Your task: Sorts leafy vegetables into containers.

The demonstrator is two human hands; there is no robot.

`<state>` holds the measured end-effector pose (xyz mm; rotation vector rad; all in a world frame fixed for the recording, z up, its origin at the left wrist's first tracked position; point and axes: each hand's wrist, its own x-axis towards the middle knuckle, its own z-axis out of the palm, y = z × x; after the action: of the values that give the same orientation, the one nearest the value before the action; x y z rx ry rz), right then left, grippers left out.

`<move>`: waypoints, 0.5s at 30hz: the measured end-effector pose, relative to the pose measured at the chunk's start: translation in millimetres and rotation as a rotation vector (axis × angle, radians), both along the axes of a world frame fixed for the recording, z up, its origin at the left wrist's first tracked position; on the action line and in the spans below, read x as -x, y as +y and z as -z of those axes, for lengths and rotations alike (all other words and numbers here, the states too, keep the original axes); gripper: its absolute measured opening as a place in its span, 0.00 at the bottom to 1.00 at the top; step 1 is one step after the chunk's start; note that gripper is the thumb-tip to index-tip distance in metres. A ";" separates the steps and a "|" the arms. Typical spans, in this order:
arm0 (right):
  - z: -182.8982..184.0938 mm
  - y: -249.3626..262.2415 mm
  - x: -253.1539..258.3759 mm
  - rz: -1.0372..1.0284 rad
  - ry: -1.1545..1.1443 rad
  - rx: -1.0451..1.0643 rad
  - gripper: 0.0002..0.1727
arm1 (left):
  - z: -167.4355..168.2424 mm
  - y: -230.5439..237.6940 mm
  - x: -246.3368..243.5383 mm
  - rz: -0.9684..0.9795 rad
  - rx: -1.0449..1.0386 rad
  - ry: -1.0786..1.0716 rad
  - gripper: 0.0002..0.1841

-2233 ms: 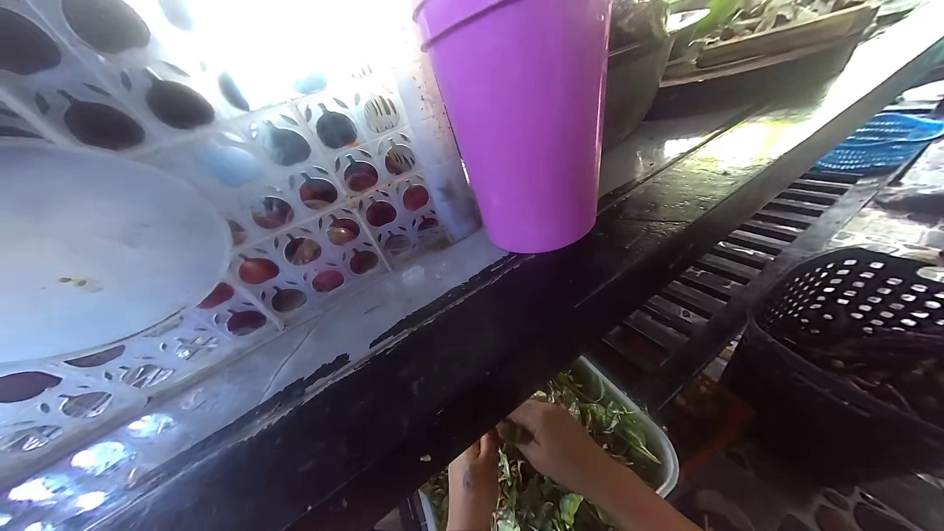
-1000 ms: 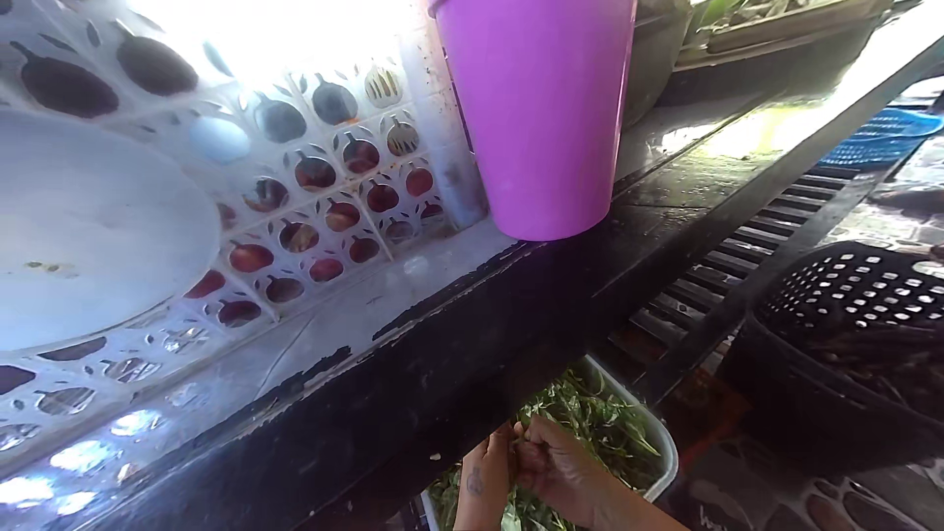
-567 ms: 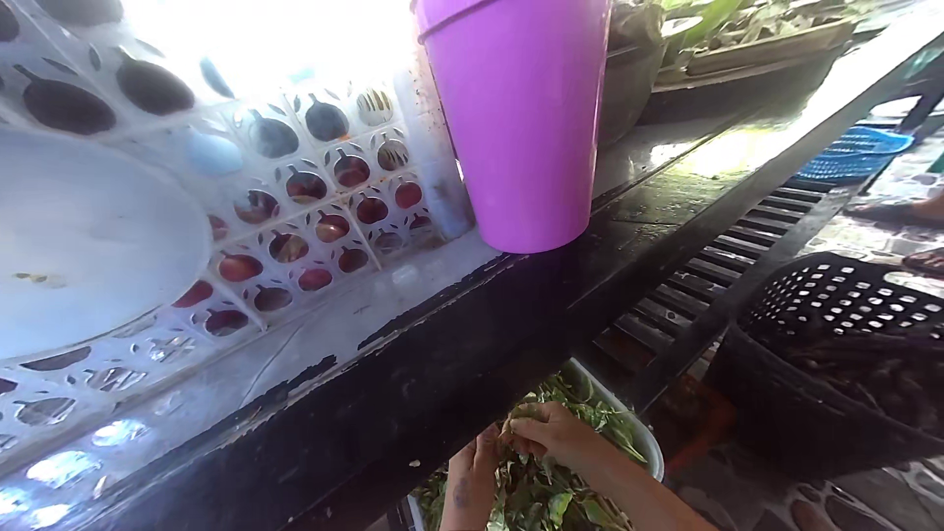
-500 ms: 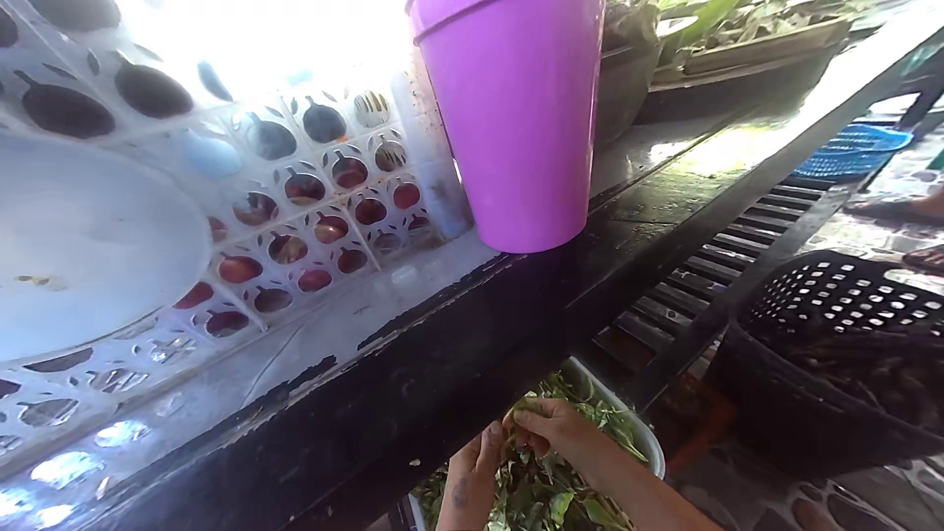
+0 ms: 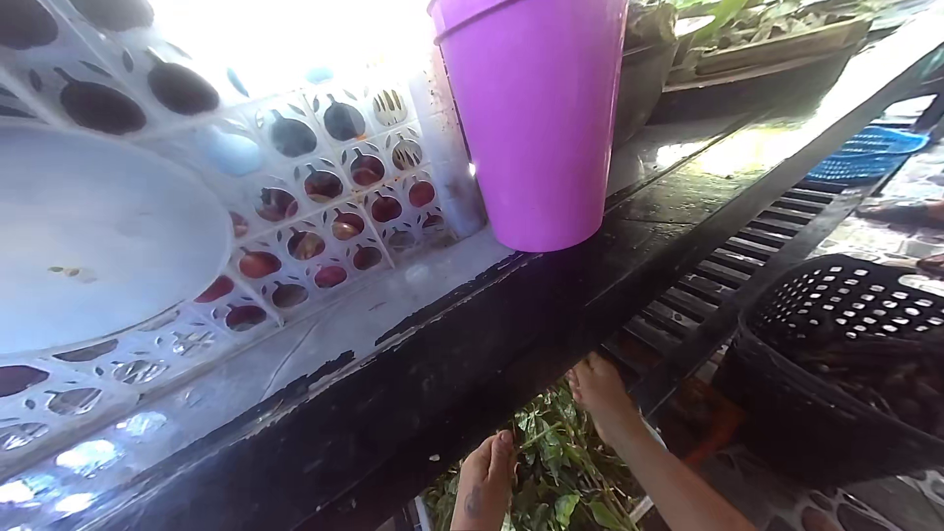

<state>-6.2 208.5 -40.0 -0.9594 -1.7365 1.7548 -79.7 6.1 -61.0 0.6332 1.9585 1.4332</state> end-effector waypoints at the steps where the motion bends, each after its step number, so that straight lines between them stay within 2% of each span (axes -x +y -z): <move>1: -5.1 4.8 -6.4 -0.161 -0.111 -0.076 0.17 | 1.2 -2.0 1.3 -0.027 0.017 0.052 0.21; 4: 2.9 1.8 -10.0 -0.711 -0.293 -0.183 0.25 | -4.8 -2.9 3.8 -0.051 0.163 0.302 0.23; 5: 8.6 -3.9 -8.9 -0.777 -0.286 -0.173 0.31 | -6.7 -2.8 3.2 -0.038 0.210 0.365 0.24; 6: 13.2 -10.5 -8.7 -0.756 -0.234 -0.145 0.33 | -6.1 -2.8 1.9 -0.025 0.239 0.409 0.25; 8: 7.6 -20.3 -8.1 -0.609 -0.061 0.025 0.30 | -1.5 -1.0 -0.4 -0.001 0.243 0.455 0.26; 11: -0.3 -26.1 -2.7 -0.445 0.122 0.213 0.30 | -1.6 2.6 -4.2 0.047 0.250 0.418 0.27; 12: 0.5 -26.9 -1.5 -0.421 0.139 0.216 0.26 | -3.1 3.7 -5.3 0.064 0.258 0.410 0.27; 15: -7.4 -26.1 -3.0 -0.347 0.135 0.187 0.08 | -3.3 4.6 -5.9 0.080 0.258 0.419 0.27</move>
<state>-3.2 182.5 -32.6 -0.6176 -1.7547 2.1786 -73.7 10.6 -57.8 0.9353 2.3573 1.0330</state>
